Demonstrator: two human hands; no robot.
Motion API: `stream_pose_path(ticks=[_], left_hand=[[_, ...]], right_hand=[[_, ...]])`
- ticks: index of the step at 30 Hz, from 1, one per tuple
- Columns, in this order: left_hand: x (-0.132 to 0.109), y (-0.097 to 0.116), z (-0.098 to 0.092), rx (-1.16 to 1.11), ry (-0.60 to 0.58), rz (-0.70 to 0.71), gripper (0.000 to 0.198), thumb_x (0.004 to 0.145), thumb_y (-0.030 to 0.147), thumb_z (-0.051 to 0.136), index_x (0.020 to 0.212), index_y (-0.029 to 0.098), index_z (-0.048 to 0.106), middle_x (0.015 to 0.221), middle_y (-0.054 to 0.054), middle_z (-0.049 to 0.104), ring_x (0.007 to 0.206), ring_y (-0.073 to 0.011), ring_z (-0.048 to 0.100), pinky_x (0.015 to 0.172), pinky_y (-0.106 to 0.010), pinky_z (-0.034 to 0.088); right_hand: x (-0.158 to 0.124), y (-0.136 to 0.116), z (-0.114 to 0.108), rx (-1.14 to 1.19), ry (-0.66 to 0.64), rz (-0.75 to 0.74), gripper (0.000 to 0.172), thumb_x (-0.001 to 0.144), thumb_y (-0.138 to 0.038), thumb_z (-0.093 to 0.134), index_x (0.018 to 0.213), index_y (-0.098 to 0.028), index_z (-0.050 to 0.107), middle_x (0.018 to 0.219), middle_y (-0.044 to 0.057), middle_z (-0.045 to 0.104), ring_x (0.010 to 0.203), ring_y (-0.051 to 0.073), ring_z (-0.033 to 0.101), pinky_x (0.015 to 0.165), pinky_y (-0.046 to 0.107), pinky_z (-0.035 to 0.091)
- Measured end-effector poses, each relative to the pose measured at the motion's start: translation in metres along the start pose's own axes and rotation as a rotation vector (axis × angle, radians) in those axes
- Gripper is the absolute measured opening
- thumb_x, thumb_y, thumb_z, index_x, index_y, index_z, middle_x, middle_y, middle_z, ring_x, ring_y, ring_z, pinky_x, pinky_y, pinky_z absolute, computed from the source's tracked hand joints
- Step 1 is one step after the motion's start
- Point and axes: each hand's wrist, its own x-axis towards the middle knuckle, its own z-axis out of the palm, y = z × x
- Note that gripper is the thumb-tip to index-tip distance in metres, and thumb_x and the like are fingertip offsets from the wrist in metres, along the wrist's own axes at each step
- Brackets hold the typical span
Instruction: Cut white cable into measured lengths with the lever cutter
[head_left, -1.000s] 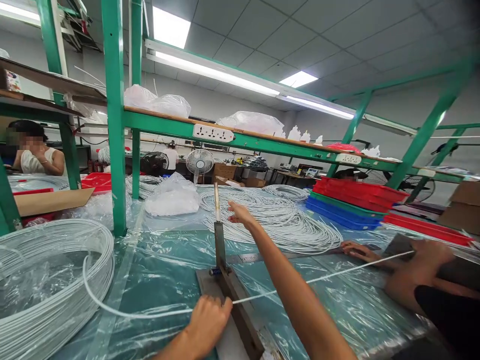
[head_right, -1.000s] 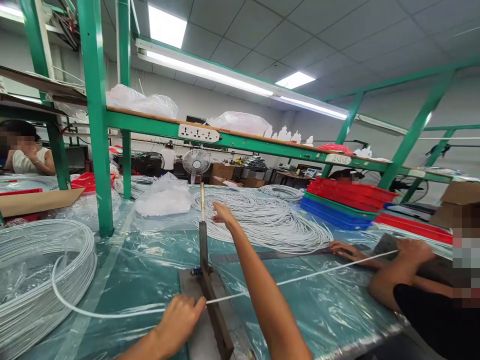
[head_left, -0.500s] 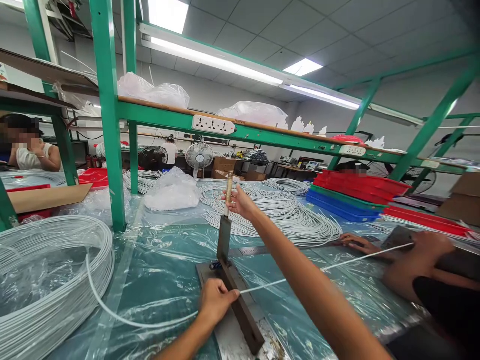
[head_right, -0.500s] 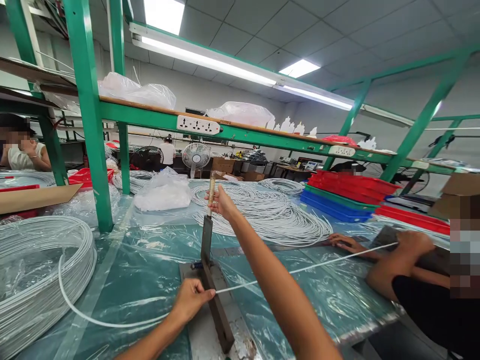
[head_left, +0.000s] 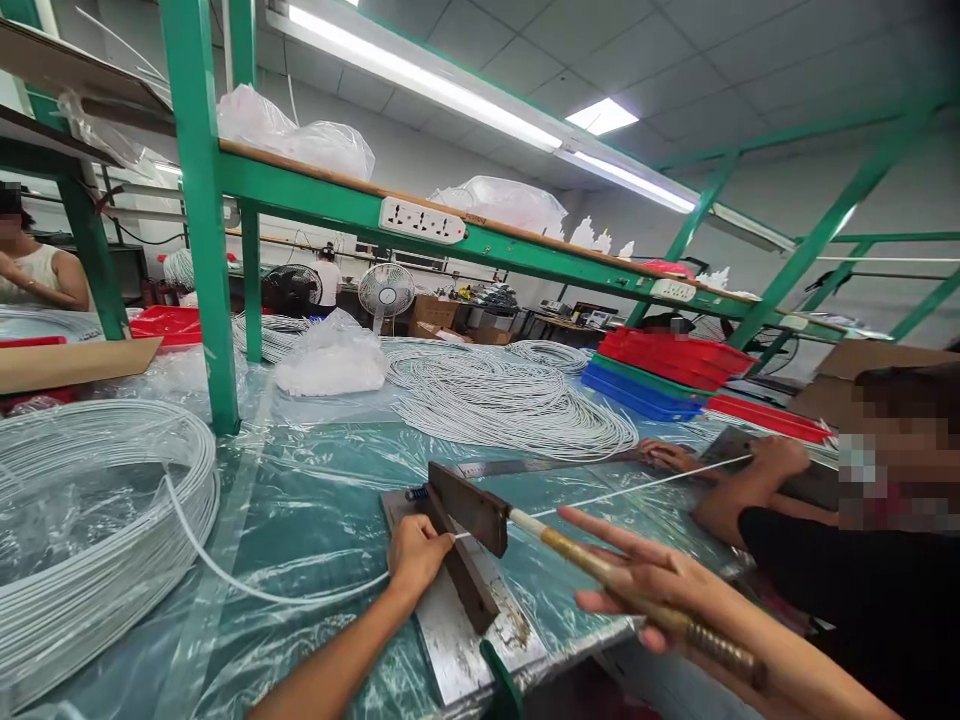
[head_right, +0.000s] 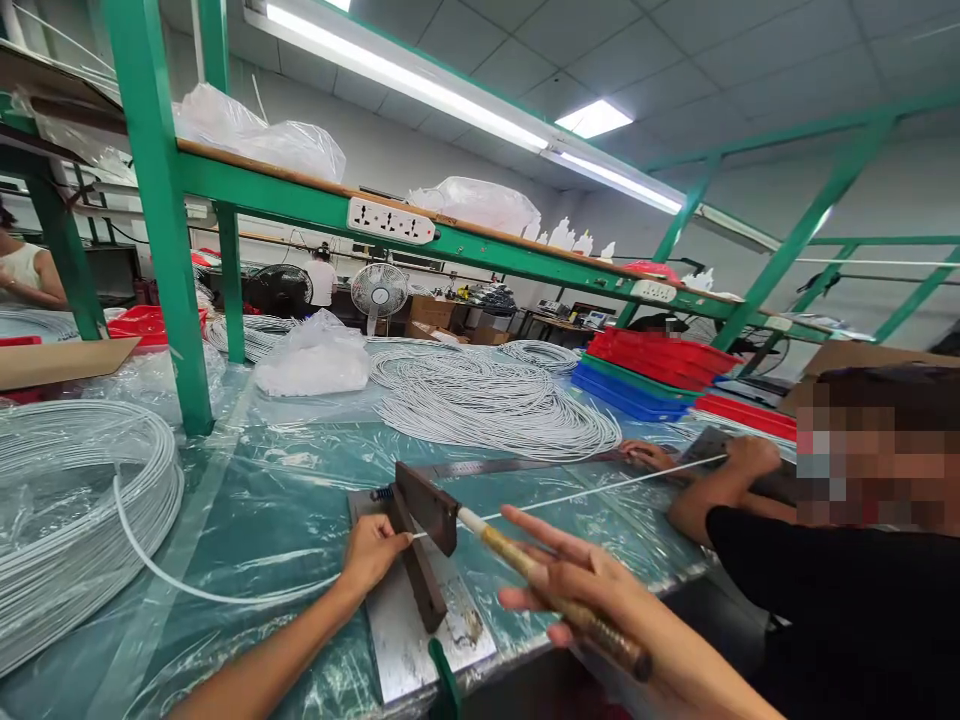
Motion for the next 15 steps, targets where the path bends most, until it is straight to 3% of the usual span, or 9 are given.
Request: stream_pose_path(ticks=[3,6,8,10,12,15], left_hand=[[-0.003,0.003,-0.002,0.036,0.004,-0.001,0.027,0.064,0.026,0.062,0.048,0.02,0.042,0.047,0.006,0.042,0.05,-0.0112,0.042,0.049,-0.023,0.022],[-0.006,0.005,-0.003,0.071,0.02,0.007,0.025,0.064,0.025,0.062,0.049,0.02,0.042,0.048,0.006,0.043,0.051,-0.0113,0.042,0.048,-0.023,0.022],[-0.007,0.006,-0.003,0.093,0.029,0.02,0.023,0.064,0.025,0.061,0.05,0.02,0.043,0.049,0.005,0.043,0.051,-0.0115,0.042,0.049,-0.024,0.021],[-0.008,0.007,-0.003,0.112,0.03,0.034,0.021,0.065,0.025,0.06,0.051,0.02,0.044,0.05,0.005,0.044,0.052,-0.0119,0.043,0.049,-0.024,0.021],[-0.008,0.007,-0.004,0.128,0.027,0.043,0.02,0.065,0.025,0.059,0.052,0.02,0.044,0.052,0.004,0.046,0.054,-0.0126,0.044,0.05,-0.024,0.022],[-0.008,0.008,-0.005,0.142,0.023,0.042,0.02,0.064,0.026,0.059,0.052,0.02,0.044,0.054,0.003,0.049,0.056,-0.0134,0.046,0.051,-0.024,0.022]], right_hand=[[-0.002,0.012,-0.002,-0.11,-0.035,0.061,0.08,0.068,-0.035,0.064,0.139,-0.021,0.029,0.128,0.014,0.052,0.056,0.012,0.064,0.041,0.018,0.05],[0.004,0.023,-0.002,-0.28,-0.079,0.125,0.078,0.067,-0.034,0.059,0.137,-0.018,0.03,0.089,0.007,0.067,0.033,0.006,0.05,0.029,0.015,0.038],[0.008,0.033,0.0,-0.391,-0.106,0.143,0.067,0.066,-0.035,0.056,0.129,-0.018,0.039,0.061,-0.003,0.059,0.025,0.003,0.038,0.025,0.013,0.023],[0.011,0.044,0.002,-0.427,-0.12,0.131,0.05,0.068,-0.04,0.054,0.113,-0.018,0.05,0.046,-0.009,0.044,0.022,0.001,0.028,0.026,0.013,0.015],[0.014,0.055,0.003,-0.409,-0.123,0.129,0.039,0.07,-0.048,0.052,0.097,-0.019,0.051,0.04,-0.012,0.034,0.022,0.002,0.022,0.027,0.015,0.011],[0.018,0.063,0.004,-0.402,-0.118,0.164,0.037,0.07,-0.056,0.051,0.084,-0.022,0.044,0.039,-0.013,0.028,0.023,0.003,0.017,0.028,0.018,0.01]])
